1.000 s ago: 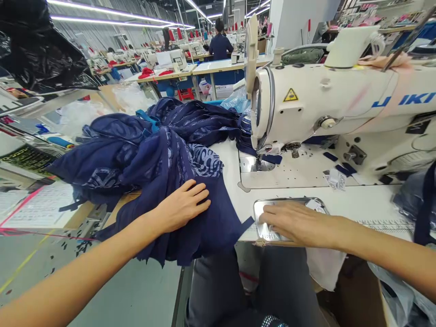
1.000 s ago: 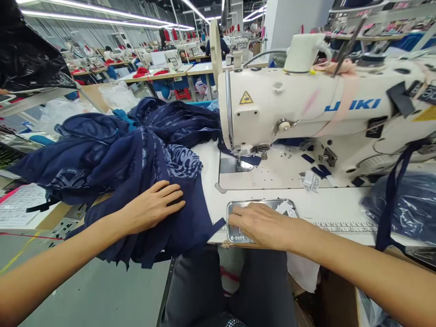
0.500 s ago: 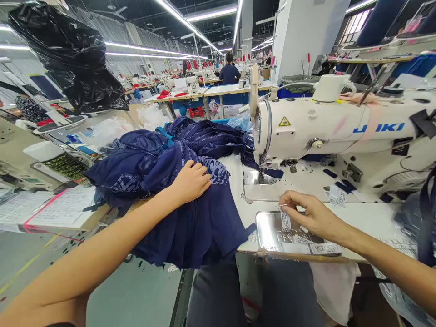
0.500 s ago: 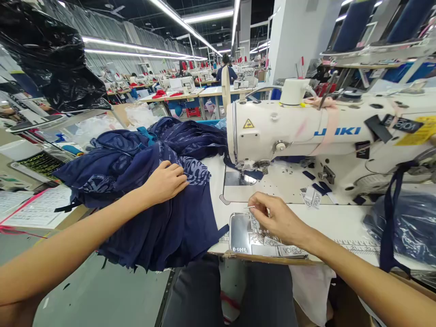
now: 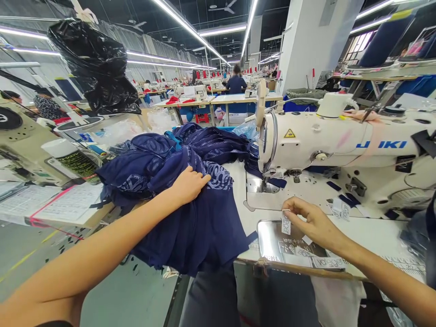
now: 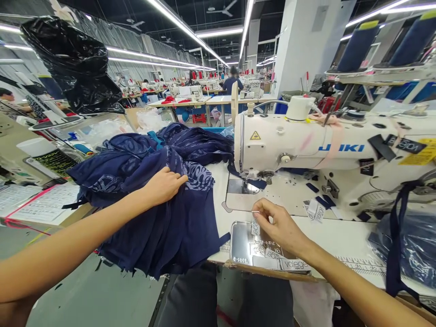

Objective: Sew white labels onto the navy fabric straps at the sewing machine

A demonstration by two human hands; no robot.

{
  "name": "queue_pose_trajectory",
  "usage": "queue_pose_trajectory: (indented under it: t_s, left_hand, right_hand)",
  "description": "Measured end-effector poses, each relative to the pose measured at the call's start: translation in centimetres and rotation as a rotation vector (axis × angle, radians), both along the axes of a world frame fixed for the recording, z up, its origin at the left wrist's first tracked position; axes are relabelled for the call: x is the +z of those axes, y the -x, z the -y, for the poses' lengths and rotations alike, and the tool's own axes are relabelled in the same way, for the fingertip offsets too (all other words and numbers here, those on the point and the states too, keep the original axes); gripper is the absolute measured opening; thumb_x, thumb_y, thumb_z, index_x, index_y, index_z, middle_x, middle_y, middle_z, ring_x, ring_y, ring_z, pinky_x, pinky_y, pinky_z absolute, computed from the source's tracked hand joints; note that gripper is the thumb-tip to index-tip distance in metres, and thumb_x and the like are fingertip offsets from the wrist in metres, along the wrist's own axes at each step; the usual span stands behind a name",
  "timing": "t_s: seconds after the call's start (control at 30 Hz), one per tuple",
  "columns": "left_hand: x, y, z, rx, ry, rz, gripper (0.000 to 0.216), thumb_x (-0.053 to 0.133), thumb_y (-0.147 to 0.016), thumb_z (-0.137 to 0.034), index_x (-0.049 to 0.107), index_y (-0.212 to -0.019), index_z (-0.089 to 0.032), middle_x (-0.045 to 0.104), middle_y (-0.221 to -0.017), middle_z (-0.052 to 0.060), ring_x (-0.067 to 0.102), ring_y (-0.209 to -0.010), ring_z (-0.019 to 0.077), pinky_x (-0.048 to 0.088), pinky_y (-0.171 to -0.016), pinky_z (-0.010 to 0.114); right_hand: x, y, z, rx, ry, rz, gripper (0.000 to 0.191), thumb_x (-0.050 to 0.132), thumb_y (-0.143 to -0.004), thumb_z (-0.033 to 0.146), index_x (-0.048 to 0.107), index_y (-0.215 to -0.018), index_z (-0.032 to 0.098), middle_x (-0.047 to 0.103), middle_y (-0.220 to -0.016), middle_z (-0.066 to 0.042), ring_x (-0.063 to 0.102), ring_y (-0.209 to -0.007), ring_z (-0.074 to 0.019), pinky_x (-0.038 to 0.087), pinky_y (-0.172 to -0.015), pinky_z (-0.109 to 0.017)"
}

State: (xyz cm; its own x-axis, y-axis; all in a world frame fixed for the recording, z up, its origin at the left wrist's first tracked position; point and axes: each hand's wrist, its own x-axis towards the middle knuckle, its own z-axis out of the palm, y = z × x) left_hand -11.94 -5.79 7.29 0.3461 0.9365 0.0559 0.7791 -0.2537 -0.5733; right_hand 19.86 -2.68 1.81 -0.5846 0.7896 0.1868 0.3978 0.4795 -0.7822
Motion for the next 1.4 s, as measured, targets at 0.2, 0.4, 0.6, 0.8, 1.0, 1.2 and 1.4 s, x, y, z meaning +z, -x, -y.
queue_pose_trajectory:
  t_s: [0.2, 0.4, 0.6, 0.8, 1.0, 1.2, 1.4]
  left_hand:
    - [0.9, 0.6, 1.4, -0.145, 0.007, 0.111, 0.014, 0.047, -0.073, -0.01, 0.06, -0.072, -0.014, 0.059, -0.102, 0.012, 0.055, -0.093, 0.0234, 0.036, -0.076, 0.034]
    - [-0.3, 0.6, 2.6, -0.084, 0.088, 0.137, 0.026, 0.044, -0.081, -0.011, 0.056, -0.103, -0.013, 0.064, -0.072, 0.005, 0.057, -0.068, 0.0173, 0.037, -0.067, 0.03]
    - [-1.7, -0.3, 1.3, -0.29, 0.009, 0.001, 0.022, 0.048, -0.074, -0.005, 0.061, -0.09, -0.014, 0.06, -0.065, 0.005, 0.053, -0.059, 0.0167, 0.032, -0.061, 0.031]
    - [-1.7, -3.6, 2.1, -0.513, -0.066, 0.449, 0.022, 0.045, -0.067, -0.002, 0.06, -0.067, -0.019, 0.061, -0.075, 0.003, 0.054, -0.074, 0.0167, 0.034, -0.069, 0.031]
    - [0.0, -10.9, 0.6, -0.356, 0.122, 0.988, 0.026, 0.046, -0.081, -0.023, 0.061, -0.061, -0.017, 0.054, -0.05, -0.002, 0.046, -0.05, 0.0104, 0.033, -0.055, 0.023]
    - [-4.8, -14.2, -6.1, -0.115, 0.292, 1.414, 0.019, 0.051, -0.074, -0.028, 0.065, -0.068, -0.017, 0.062, -0.062, 0.001, 0.053, -0.059, 0.014, 0.036, -0.056, 0.023]
    - [-6.6, -12.3, -7.0, 0.182, 0.464, 1.897, 0.024, 0.062, -0.061, -0.038, 0.064, -0.066, -0.014, 0.057, -0.054, -0.002, 0.046, -0.047, 0.0102, 0.034, -0.046, 0.021]
  right_hand:
    - [0.0, -0.5, 0.3, -0.05, 0.045, -0.021, 0.017, 0.043, -0.082, 0.036, 0.049, -0.075, 0.022, 0.051, -0.064, 0.001, 0.05, -0.06, -0.0146, 0.039, -0.05, -0.026]
    - [-0.1, -0.2, -0.7, -0.054, 0.122, -0.084, 0.02, 0.047, -0.08, 0.039, 0.052, -0.074, 0.02, 0.045, -0.054, 0.004, 0.051, -0.058, -0.0134, 0.041, -0.058, -0.026]
    - [-0.2, 0.1, -0.8, -0.024, 0.204, -0.168, 0.016, 0.05, -0.077, 0.034, 0.054, -0.074, 0.019, 0.049, -0.054, 0.004, 0.054, -0.059, -0.0133, 0.041, -0.059, -0.026]
    - [0.1, -1.9, -2.0, -0.122, 0.235, -0.254, 0.016, 0.052, -0.071, 0.033, 0.054, -0.07, 0.017, 0.058, -0.061, 0.001, 0.046, -0.047, -0.0084, 0.036, -0.048, -0.024]
    - [-0.1, -3.4, -4.1, -0.287, 0.166, -0.3, 0.019, 0.056, -0.065, 0.036, 0.055, -0.063, 0.017, 0.051, -0.05, 0.004, 0.042, -0.043, -0.0083, 0.033, -0.045, -0.023]
    - [-0.9, -5.0, -4.6, -0.364, 0.187, -0.351, 0.022, 0.059, -0.062, 0.039, 0.054, -0.061, 0.018, 0.048, -0.048, 0.005, 0.038, -0.042, -0.0079, 0.03, -0.044, -0.024]
    - [-1.3, -3.8, -4.3, -0.308, 0.328, -0.415, 0.016, 0.065, -0.062, 0.033, 0.06, -0.063, 0.017, 0.055, -0.064, 0.002, 0.049, -0.061, -0.0106, 0.038, -0.062, -0.027]
